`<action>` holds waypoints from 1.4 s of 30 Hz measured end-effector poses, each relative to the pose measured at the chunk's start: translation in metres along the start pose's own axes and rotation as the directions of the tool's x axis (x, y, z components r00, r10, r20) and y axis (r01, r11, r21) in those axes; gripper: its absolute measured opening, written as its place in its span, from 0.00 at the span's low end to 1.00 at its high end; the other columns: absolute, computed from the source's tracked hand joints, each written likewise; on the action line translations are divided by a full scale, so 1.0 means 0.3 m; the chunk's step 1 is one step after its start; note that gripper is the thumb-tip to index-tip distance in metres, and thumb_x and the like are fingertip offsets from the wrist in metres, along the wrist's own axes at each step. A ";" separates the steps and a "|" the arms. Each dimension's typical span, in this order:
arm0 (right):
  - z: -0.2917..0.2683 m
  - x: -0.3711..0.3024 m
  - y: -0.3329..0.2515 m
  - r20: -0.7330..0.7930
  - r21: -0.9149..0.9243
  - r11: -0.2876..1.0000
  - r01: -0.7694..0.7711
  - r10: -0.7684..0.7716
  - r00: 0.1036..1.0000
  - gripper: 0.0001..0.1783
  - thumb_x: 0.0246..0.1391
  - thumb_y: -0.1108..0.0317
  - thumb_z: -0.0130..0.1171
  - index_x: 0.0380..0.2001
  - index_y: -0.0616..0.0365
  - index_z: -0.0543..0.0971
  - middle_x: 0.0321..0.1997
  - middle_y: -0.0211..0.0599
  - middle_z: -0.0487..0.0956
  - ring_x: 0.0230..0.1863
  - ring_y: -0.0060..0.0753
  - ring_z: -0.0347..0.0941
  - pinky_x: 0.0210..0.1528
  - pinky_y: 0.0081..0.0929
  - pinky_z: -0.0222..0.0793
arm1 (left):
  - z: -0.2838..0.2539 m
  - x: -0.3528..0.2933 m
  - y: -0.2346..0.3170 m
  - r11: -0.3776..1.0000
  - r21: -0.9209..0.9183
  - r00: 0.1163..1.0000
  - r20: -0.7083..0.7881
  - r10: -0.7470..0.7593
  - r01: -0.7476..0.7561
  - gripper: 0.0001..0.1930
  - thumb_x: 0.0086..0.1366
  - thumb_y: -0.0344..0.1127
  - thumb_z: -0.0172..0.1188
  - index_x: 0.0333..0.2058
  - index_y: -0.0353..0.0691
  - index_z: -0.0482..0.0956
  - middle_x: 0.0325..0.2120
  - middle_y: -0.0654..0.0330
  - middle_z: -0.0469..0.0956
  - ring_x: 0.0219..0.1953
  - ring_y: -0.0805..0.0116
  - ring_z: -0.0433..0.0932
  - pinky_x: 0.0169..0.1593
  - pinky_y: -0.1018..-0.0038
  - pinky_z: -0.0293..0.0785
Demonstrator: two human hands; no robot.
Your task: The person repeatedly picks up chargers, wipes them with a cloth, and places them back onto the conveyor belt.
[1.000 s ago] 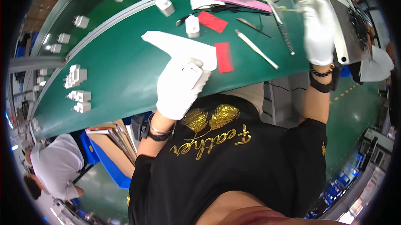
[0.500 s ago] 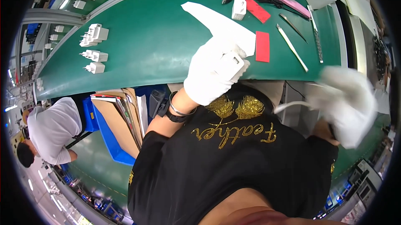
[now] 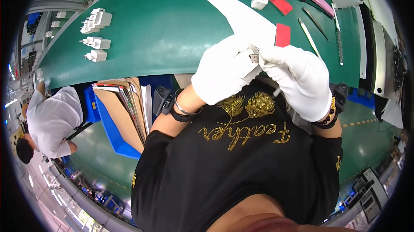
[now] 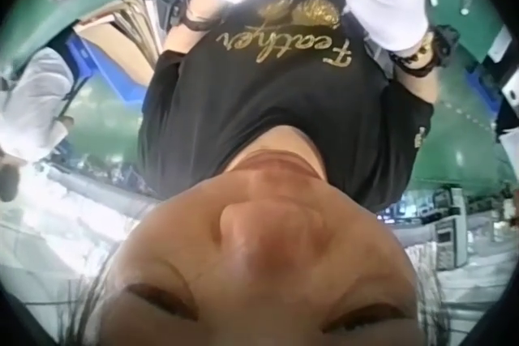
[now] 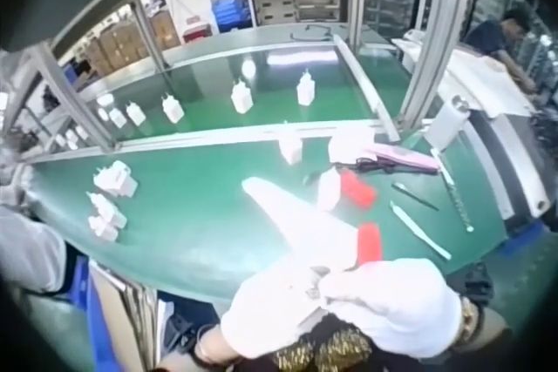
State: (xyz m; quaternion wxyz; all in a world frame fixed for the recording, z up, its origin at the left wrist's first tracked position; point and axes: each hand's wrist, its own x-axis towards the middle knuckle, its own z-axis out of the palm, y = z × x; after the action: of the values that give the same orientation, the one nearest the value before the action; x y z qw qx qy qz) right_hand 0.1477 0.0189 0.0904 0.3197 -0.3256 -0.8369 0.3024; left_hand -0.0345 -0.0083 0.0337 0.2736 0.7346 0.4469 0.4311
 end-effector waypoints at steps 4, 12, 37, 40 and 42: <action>-0.018 -0.009 0.016 0.133 -0.091 0.995 0.032 -0.020 0.991 0.11 0.48 0.74 0.61 0.37 0.57 0.77 0.26 0.35 0.77 0.27 0.38 0.75 0.30 0.27 0.68 | -0.002 -0.004 -0.019 0.995 -0.078 0.993 0.103 -0.048 0.056 0.16 0.45 0.24 0.66 0.34 0.40 0.74 0.28 0.65 0.76 0.30 0.76 0.73 0.35 0.81 0.70; -0.015 -0.042 0.065 0.233 -0.066 0.995 0.071 -0.054 0.971 0.13 0.47 0.72 0.61 0.39 0.55 0.75 0.27 0.36 0.78 0.26 0.42 0.74 0.28 0.31 0.68 | 0.006 -0.022 0.018 0.898 -0.203 0.913 0.211 -0.350 0.391 0.13 0.45 0.26 0.65 0.32 0.39 0.75 0.27 0.62 0.76 0.28 0.73 0.73 0.35 0.78 0.70; 0.064 -0.069 0.110 0.182 -0.285 0.941 0.184 -0.135 0.974 0.18 0.46 0.76 0.54 0.43 0.70 0.74 0.28 0.39 0.74 0.24 0.39 0.70 0.25 0.30 0.65 | 0.081 -0.054 0.008 0.999 0.004 0.971 0.235 0.044 -0.046 0.10 0.55 0.32 0.61 0.37 0.45 0.76 0.25 0.60 0.72 0.25 0.63 0.73 0.25 0.73 0.70; 0.080 -0.094 0.106 0.148 -0.306 0.935 0.177 -0.137 0.979 0.18 0.45 0.78 0.54 0.43 0.71 0.73 0.27 0.40 0.74 0.24 0.38 0.71 0.25 0.30 0.65 | 0.093 -0.075 0.045 1.000 0.000 0.971 0.241 -0.007 0.007 0.12 0.51 0.33 0.61 0.36 0.43 0.76 0.27 0.58 0.71 0.28 0.59 0.73 0.29 0.69 0.71; 0.086 -0.093 0.096 0.122 -0.238 0.967 0.088 -0.060 0.991 0.18 0.45 0.78 0.54 0.42 0.72 0.74 0.27 0.41 0.75 0.24 0.39 0.72 0.26 0.30 0.67 | 0.095 -0.077 0.081 0.988 -0.063 0.965 0.234 -0.121 0.139 0.11 0.51 0.32 0.61 0.35 0.42 0.75 0.27 0.58 0.71 0.28 0.59 0.73 0.29 0.68 0.71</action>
State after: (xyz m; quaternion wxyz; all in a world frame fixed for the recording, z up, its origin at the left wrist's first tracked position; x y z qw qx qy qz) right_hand 0.1553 0.0081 0.0446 0.2403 -0.3129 -0.8961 0.2034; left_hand -0.0044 -0.0403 0.0303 0.3796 0.7373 0.4422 0.3418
